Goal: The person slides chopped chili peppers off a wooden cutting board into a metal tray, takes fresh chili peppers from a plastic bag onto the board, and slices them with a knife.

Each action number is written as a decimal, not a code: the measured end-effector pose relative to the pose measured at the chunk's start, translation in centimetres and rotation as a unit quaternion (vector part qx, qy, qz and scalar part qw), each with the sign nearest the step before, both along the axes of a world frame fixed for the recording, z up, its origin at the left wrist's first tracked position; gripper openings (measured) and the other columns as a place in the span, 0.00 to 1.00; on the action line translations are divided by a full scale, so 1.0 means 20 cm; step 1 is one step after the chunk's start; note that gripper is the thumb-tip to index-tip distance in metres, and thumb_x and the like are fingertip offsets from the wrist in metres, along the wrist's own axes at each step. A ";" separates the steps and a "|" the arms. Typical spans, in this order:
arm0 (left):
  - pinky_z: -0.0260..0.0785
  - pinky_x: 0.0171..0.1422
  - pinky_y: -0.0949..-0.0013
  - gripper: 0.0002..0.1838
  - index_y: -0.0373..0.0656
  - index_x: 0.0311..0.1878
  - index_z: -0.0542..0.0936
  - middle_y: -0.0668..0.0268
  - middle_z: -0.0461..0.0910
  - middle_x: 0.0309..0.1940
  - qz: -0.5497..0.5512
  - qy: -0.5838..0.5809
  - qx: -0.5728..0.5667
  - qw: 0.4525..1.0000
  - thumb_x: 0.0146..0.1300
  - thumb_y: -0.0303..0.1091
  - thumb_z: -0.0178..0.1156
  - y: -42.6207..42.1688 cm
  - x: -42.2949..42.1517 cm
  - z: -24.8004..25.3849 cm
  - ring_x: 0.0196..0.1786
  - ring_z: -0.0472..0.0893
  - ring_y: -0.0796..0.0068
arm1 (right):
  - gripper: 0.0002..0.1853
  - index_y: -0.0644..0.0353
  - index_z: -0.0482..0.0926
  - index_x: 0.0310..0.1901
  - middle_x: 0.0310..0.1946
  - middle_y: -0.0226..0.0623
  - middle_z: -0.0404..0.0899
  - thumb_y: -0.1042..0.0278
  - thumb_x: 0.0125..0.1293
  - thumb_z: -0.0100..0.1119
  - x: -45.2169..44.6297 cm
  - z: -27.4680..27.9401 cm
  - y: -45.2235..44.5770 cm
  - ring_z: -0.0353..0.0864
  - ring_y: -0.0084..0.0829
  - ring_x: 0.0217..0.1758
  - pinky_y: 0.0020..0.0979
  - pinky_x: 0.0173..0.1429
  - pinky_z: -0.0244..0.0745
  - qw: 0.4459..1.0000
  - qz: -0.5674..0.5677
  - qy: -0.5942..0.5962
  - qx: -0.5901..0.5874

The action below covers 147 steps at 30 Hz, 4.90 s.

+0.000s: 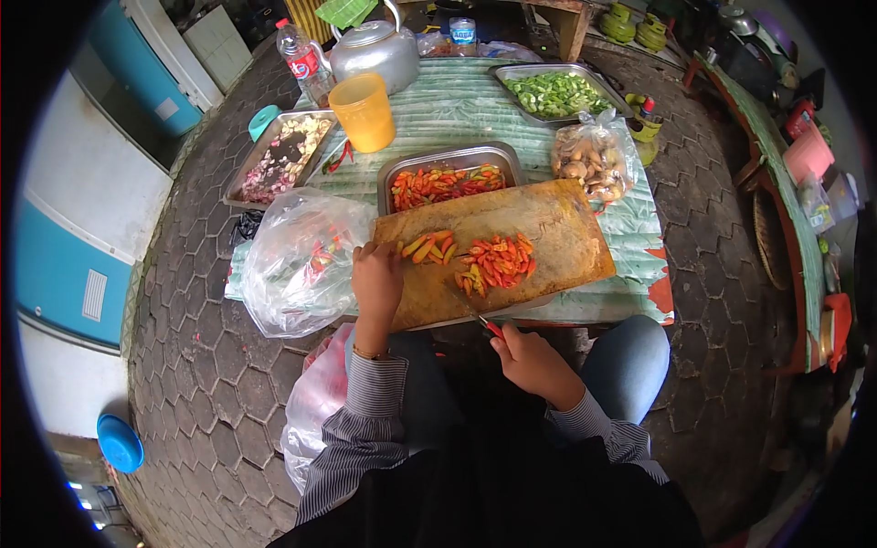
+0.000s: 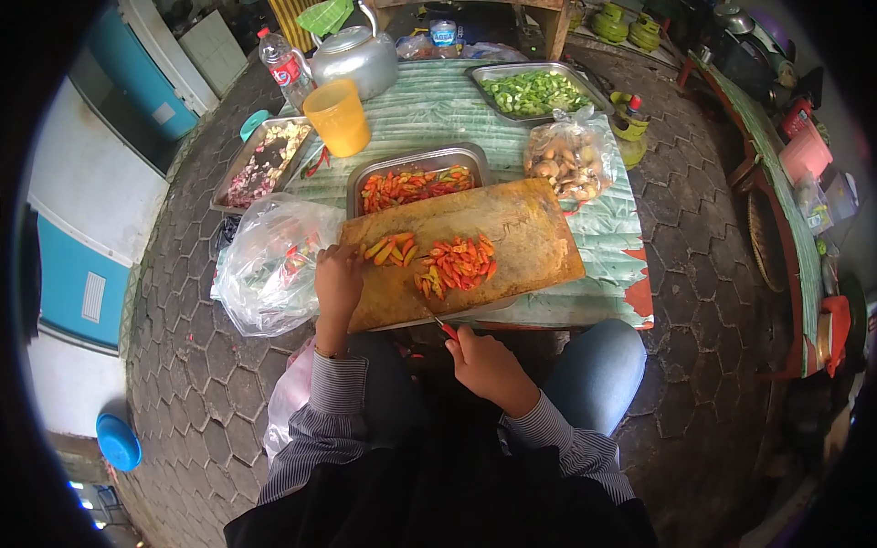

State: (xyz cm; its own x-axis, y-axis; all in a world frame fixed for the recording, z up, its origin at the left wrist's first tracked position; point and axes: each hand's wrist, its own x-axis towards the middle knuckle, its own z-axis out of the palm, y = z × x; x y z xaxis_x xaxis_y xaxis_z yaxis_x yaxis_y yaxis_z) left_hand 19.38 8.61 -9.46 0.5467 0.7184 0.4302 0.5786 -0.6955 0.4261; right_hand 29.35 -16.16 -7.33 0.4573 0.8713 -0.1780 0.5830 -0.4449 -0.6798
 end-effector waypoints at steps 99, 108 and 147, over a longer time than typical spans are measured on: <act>0.69 0.39 0.61 0.04 0.36 0.32 0.80 0.58 0.79 0.29 -0.099 -0.181 -0.054 0.977 0.52 0.20 0.62 -0.48 -0.03 -0.07 0.35 0.76 0.57 | 0.14 0.65 0.66 0.38 0.22 0.58 0.77 0.60 0.72 0.46 -0.17 0.02 0.09 0.78 0.60 0.30 0.55 0.34 0.73 0.998 -0.045 -0.030 -0.030; 0.68 0.43 0.57 0.02 0.36 0.30 0.78 0.55 0.77 0.29 -0.127 -0.181 -0.051 0.974 0.53 0.20 0.58 -0.46 -0.05 -0.15 0.37 0.75 0.50 | 0.15 0.66 0.69 0.39 0.28 0.65 0.77 0.59 0.70 0.47 -0.13 -0.11 0.08 0.76 0.66 0.36 0.58 0.41 0.71 0.998 -0.034 0.041 0.036; 0.67 0.40 0.54 0.01 0.36 0.28 0.77 0.55 0.76 0.27 -0.107 -0.193 -0.018 0.975 0.53 0.22 0.59 -0.46 -0.01 -0.15 0.35 0.74 0.50 | 0.18 0.66 0.72 0.40 0.31 0.61 0.80 0.55 0.69 0.47 -0.17 -0.08 0.03 0.80 0.61 0.40 0.54 0.47 0.74 0.997 -0.042 0.020 -0.055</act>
